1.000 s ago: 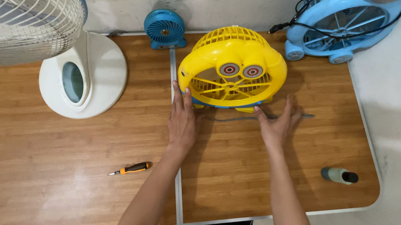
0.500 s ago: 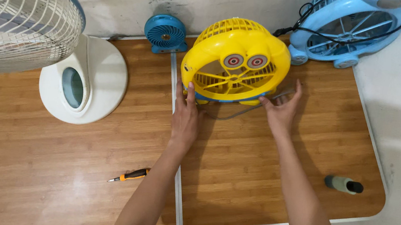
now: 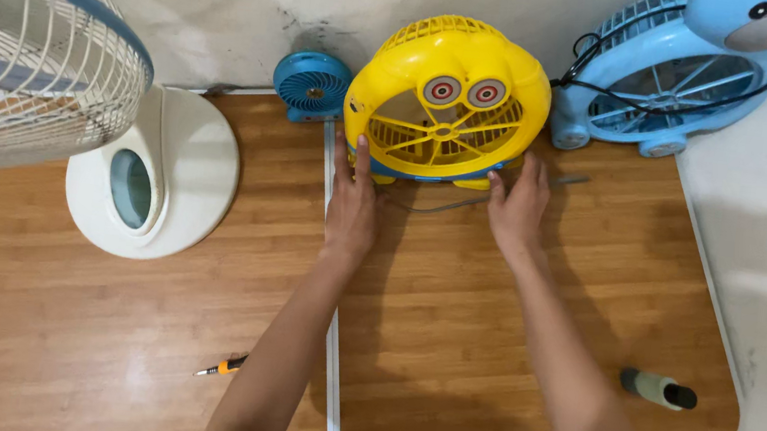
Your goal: The person uses a screwdriver to tighten screws on the back of a yellow fan, then replaces the central cap. They move the yellow fan aside and repeat the screw-tightening process on a blue fan. The person does not test the fans after the repair.
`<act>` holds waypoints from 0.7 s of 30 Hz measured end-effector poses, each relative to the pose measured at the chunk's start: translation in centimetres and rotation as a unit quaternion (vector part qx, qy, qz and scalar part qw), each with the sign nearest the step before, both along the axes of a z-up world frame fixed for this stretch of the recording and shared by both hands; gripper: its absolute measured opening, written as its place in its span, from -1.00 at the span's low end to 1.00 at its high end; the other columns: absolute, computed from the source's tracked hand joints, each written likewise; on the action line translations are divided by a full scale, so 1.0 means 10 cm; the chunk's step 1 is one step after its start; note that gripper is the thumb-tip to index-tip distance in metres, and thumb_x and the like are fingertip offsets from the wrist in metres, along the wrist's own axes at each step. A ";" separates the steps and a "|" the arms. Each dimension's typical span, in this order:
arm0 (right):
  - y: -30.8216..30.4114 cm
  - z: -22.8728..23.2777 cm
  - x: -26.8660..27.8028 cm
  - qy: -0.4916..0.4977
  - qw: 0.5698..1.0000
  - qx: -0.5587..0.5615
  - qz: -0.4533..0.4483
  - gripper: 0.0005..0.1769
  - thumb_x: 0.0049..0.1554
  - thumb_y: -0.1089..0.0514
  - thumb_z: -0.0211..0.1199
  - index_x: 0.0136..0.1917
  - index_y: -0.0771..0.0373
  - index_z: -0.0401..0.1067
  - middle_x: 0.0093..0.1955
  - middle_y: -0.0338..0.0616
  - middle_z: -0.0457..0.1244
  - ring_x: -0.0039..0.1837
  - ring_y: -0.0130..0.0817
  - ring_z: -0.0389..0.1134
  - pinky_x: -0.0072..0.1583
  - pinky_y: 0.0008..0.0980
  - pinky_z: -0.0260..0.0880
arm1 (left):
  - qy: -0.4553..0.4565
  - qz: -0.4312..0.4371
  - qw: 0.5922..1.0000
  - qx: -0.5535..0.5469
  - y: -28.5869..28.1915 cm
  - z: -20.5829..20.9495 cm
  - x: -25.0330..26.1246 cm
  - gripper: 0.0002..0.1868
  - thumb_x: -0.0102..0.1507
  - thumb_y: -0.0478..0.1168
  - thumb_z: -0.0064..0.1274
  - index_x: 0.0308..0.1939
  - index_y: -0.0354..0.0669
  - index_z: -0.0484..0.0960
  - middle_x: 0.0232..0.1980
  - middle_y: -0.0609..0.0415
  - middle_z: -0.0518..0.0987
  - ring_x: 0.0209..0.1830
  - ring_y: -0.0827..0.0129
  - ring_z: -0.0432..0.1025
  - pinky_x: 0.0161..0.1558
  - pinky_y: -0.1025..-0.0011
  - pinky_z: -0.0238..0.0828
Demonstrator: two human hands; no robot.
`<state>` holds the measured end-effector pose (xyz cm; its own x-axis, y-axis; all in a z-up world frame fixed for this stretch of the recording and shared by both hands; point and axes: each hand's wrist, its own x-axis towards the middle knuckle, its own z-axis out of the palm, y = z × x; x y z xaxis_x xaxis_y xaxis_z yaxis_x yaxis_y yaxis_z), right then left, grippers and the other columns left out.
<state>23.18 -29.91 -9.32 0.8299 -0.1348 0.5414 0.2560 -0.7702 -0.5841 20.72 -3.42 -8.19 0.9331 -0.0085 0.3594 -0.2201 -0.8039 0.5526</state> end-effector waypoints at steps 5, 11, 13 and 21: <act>0.08 0.03 0.20 0.004 1.000 0.015 -0.005 -0.42 0.16 0.27 0.39 0.35 0.47 0.21 0.23 0.37 0.23 0.28 0.36 0.21 0.25 0.11 0.23 | -0.083 0.003 0.996 0.013 0.01 0.00 0.19 0.25 0.08 -0.33 0.36 0.61 -0.08 -0.27 0.60 -0.46 -0.16 0.53 -0.41 0.04 0.28 0.05 0.39; 0.15 0.12 0.39 -0.015 0.999 0.027 0.008 -0.43 0.14 0.32 0.38 0.33 0.46 0.20 0.25 0.36 0.21 0.29 0.36 0.21 0.27 0.09 0.24 | -0.047 0.002 0.999 0.020 0.06 -0.06 0.46 0.23 0.10 -0.31 0.34 0.59 -0.18 -0.28 0.59 -0.52 -0.16 0.55 -0.44 0.00 0.27 0.10 0.38; 0.19 0.15 0.45 -0.016 0.999 0.030 0.006 -0.43 0.14 0.35 0.37 0.32 0.46 0.19 0.25 0.35 0.19 0.29 0.36 0.21 0.27 0.09 0.24 | -0.066 0.009 0.997 0.038 0.07 -0.10 0.56 0.21 0.12 -0.27 0.34 0.58 -0.22 -0.29 0.57 -0.55 -0.16 0.54 -0.45 0.00 0.29 0.08 0.36; 0.21 0.10 0.44 0.022 0.999 0.043 -0.008 -0.43 0.16 0.34 0.36 0.33 0.43 0.14 0.27 0.32 0.12 0.31 0.31 0.19 0.26 0.09 0.22 | -0.078 0.017 0.994 0.067 0.09 -0.15 0.57 0.18 0.15 -0.20 0.32 0.59 -0.23 -0.26 0.56 -0.56 -0.13 0.54 -0.42 0.03 0.32 0.08 0.36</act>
<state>27.59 -27.78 -8.35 0.8502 -0.1928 0.4899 0.2164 -0.7203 -0.6590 26.40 -2.55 -9.64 0.8662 -0.0352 0.4985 -0.2661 -0.8768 0.4005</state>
